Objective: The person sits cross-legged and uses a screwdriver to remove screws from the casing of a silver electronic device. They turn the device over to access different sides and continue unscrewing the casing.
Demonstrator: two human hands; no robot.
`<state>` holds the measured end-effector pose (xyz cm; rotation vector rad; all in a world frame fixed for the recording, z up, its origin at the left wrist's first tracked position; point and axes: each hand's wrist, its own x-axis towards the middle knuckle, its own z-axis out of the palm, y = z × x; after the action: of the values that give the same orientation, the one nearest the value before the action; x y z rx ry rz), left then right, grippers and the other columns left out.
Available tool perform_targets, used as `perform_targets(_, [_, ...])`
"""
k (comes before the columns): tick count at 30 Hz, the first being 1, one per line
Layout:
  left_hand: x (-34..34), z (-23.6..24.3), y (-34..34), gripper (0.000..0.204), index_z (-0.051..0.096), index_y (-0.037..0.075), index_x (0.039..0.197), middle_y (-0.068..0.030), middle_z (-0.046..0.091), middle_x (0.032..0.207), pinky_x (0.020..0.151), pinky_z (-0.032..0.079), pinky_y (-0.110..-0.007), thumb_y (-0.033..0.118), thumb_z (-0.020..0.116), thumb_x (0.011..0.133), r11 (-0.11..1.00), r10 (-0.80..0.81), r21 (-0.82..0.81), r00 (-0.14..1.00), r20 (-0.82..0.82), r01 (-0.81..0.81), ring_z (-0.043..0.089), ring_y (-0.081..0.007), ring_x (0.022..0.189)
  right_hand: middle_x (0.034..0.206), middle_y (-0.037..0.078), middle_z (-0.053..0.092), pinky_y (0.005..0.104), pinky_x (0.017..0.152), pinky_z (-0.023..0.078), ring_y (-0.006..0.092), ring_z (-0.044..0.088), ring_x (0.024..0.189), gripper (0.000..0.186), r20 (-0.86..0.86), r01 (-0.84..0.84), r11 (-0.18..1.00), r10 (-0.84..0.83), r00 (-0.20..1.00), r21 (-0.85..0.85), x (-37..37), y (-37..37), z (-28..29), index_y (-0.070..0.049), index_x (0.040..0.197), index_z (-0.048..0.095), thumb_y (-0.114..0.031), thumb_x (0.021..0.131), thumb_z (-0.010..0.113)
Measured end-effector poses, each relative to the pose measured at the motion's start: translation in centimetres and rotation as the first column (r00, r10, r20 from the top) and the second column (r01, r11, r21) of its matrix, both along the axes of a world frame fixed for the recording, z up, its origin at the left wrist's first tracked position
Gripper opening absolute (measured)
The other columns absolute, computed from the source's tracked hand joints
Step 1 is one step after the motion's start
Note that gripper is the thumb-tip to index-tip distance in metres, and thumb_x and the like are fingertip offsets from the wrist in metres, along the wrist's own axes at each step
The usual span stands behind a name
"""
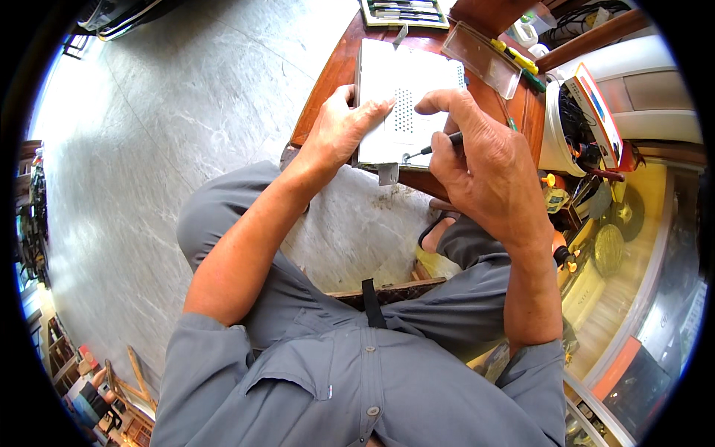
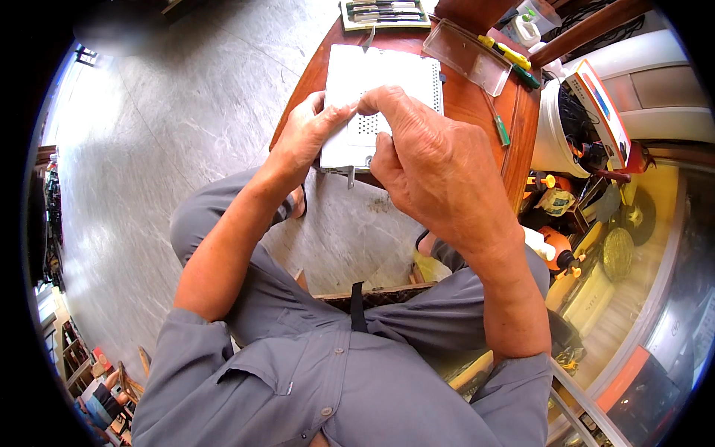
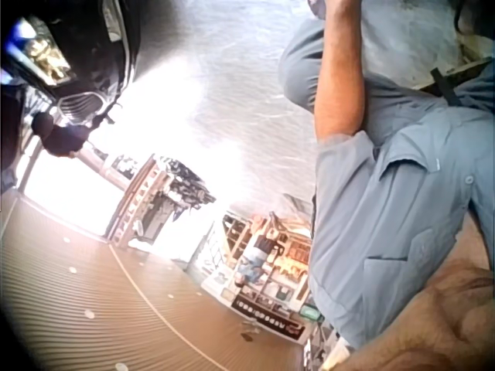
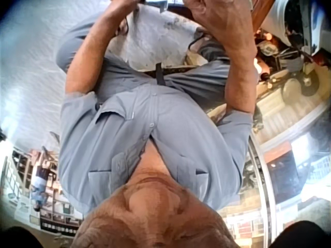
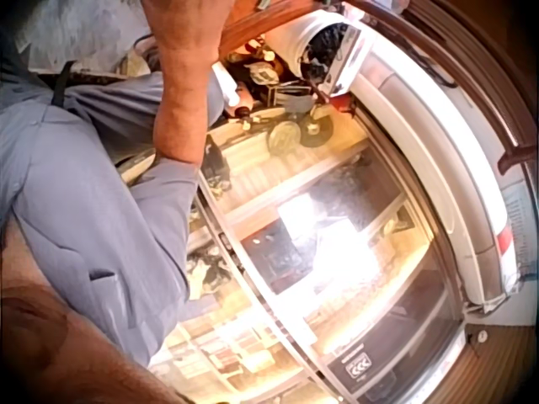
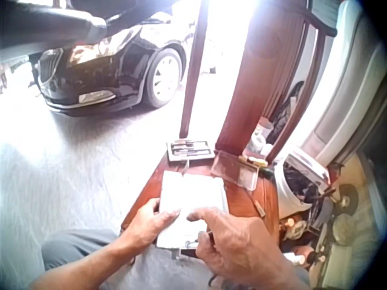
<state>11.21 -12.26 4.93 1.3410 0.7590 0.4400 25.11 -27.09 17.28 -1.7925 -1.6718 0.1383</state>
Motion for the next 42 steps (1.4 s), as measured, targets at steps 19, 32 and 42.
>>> perform_targets(19, [-0.1,0.3,0.1,0.087,0.047,-0.011,0.144,-0.0203,0.063,0.128,0.101,0.051,-0.034,0.052,0.075,0.091,0.998,-0.041,-0.041,0.999,-0.025,0.040,0.063,-0.0226,0.116,0.071,0.013,0.065,0.0381,0.058,0.048,0.0263,0.063,0.058,0.015,0.053,0.004,0.997,0.000,0.999,-0.074,0.5,-0.4,-0.7,-0.008,0.116,0.065,-0.011,0.101,0.066])
perform_targets(32, [0.2,0.2,-0.1,0.080,0.049,-0.010,0.142,-0.0179,0.064,0.128,0.101,0.051,-0.032,0.046,0.077,0.093,0.998,-0.011,-0.066,1.000,-0.023,0.009,0.064,-0.0208,0.116,0.081,0.014,0.069,0.0466,0.065,0.052,0.0347,0.070,0.073,0.011,0.092,0.037,0.993,-0.027,0.995,-0.110,0.0,-0.4,0.1,-0.008,0.106,0.061,-0.012,0.097,0.065])
perform_targets(42, [0.1,-0.2,0.1,0.089,0.051,-0.011,0.140,-0.0216,0.067,0.122,0.094,0.055,-0.033,0.056,0.077,0.089,1.000,-0.006,-0.019,1.000,-0.014,0.006,0.068,-0.0228,0.109,0.072,0.012,0.066,0.0443,0.069,0.053,0.0335,0.067,0.070,0.022,0.196,0.053,0.987,-0.023,0.980,-0.153,0.4,-0.6,0.1,-0.010,0.111,0.064,-0.003,0.091,0.065])
